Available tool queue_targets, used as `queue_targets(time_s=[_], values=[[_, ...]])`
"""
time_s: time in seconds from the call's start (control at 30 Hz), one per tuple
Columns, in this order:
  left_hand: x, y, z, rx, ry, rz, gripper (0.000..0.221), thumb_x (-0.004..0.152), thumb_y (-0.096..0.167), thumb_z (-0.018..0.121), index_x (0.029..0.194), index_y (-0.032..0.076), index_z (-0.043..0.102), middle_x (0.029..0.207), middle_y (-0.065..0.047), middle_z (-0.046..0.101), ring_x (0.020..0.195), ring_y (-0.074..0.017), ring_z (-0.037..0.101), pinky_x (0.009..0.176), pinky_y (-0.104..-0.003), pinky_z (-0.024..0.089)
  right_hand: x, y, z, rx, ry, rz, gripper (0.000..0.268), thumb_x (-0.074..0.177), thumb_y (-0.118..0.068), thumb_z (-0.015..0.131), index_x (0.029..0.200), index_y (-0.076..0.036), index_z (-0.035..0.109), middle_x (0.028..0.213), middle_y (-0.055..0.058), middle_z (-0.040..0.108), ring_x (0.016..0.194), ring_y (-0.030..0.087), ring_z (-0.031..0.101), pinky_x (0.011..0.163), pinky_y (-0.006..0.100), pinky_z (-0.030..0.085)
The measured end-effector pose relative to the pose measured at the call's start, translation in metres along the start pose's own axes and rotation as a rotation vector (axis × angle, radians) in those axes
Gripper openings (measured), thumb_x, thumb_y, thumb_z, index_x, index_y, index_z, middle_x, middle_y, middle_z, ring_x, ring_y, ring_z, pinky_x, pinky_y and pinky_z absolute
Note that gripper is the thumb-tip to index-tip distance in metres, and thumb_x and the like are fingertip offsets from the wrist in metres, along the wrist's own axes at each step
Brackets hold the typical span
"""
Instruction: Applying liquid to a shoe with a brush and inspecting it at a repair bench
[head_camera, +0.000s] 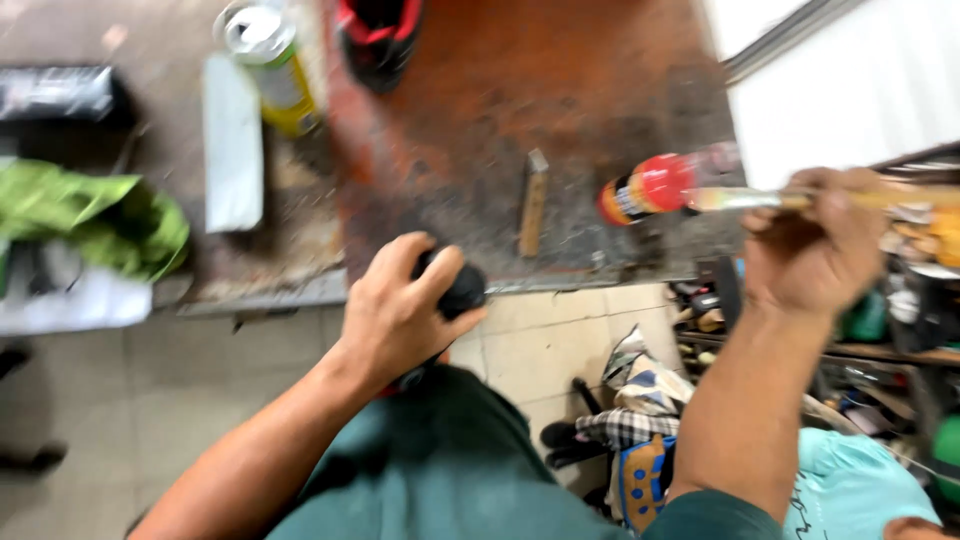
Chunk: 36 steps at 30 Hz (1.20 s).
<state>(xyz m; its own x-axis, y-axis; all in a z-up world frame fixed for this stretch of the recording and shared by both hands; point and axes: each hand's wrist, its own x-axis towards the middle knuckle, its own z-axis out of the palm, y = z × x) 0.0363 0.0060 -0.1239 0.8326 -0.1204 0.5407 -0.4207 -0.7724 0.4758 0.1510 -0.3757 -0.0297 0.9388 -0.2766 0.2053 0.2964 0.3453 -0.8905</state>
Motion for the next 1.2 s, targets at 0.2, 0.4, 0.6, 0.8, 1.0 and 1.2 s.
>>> queue_targets(time_s=[0.2,0.4,0.6,0.8,1.0,1.2], values=[[0.005,0.007,-0.003,0.025,-0.042,-0.034,0.073,0.065,0.047,0.102,0.115,0.019,0.057,0.11,-0.011,0.051,0.085,-0.0311,0.056,0.057,-0.042,0.052,-0.098,0.034,0.068,-0.24,-0.546,-0.395,0.021,0.096,0.0,0.065,0.111,-0.011,0.056,0.097,0.01,0.061,0.085,0.021,0.071,0.072,0.029,0.071],[0.006,0.007,-0.004,0.016,-0.036,-0.004,0.07,0.068,0.045,0.099,0.116,0.016,0.057,0.107,-0.012,0.052,0.086,-0.0313,0.056,0.065,-0.041,0.053,-0.131,0.049,0.097,-0.423,-0.493,-0.42,0.016,0.091,-0.012,0.071,0.099,-0.007,0.057,0.095,0.023,0.062,0.085,0.028,0.069,0.08,0.045,0.072],[0.006,0.007,-0.004,0.016,-0.039,0.004,0.073,0.066,0.046,0.1,0.117,0.017,0.057,0.108,-0.011,0.051,0.087,-0.031,0.056,0.068,-0.041,0.054,-0.127,0.049,0.103,-0.471,-0.566,-0.42,0.016,0.093,-0.011,0.071,0.1,-0.007,0.057,0.097,0.023,0.064,0.085,0.03,0.071,0.078,0.04,0.069],[0.006,0.007,-0.003,0.022,-0.051,0.014,0.076,0.066,0.047,0.101,0.119,0.017,0.056,0.108,-0.012,0.051,0.086,-0.0304,0.056,0.062,-0.04,0.052,-0.124,0.04,0.105,-0.462,-0.613,-0.38,0.015,0.091,-0.007,0.07,0.101,-0.008,0.058,0.099,0.024,0.064,0.084,0.032,0.072,0.082,0.043,0.071],[0.006,0.007,-0.002,0.027,-0.041,0.022,0.079,0.063,0.046,0.102,0.121,0.017,0.058,0.107,-0.012,0.052,0.087,-0.0307,0.057,0.063,-0.041,0.053,-0.116,0.04,0.104,-0.552,-0.711,-0.389,0.015,0.092,-0.005,0.069,0.101,-0.006,0.057,0.099,0.025,0.065,0.083,0.033,0.074,0.078,0.04,0.069],[0.006,0.009,0.001,-0.035,-0.055,-0.027,0.082,0.059,0.045,0.102,0.117,0.012,0.053,0.105,-0.01,0.053,0.087,-0.0313,0.057,0.067,-0.042,0.052,-0.114,0.035,0.12,-0.626,-0.729,-0.43,0.014,0.093,-0.005,0.071,0.098,-0.002,0.058,0.094,0.026,0.067,0.085,0.033,0.073,0.076,0.037,0.065]])
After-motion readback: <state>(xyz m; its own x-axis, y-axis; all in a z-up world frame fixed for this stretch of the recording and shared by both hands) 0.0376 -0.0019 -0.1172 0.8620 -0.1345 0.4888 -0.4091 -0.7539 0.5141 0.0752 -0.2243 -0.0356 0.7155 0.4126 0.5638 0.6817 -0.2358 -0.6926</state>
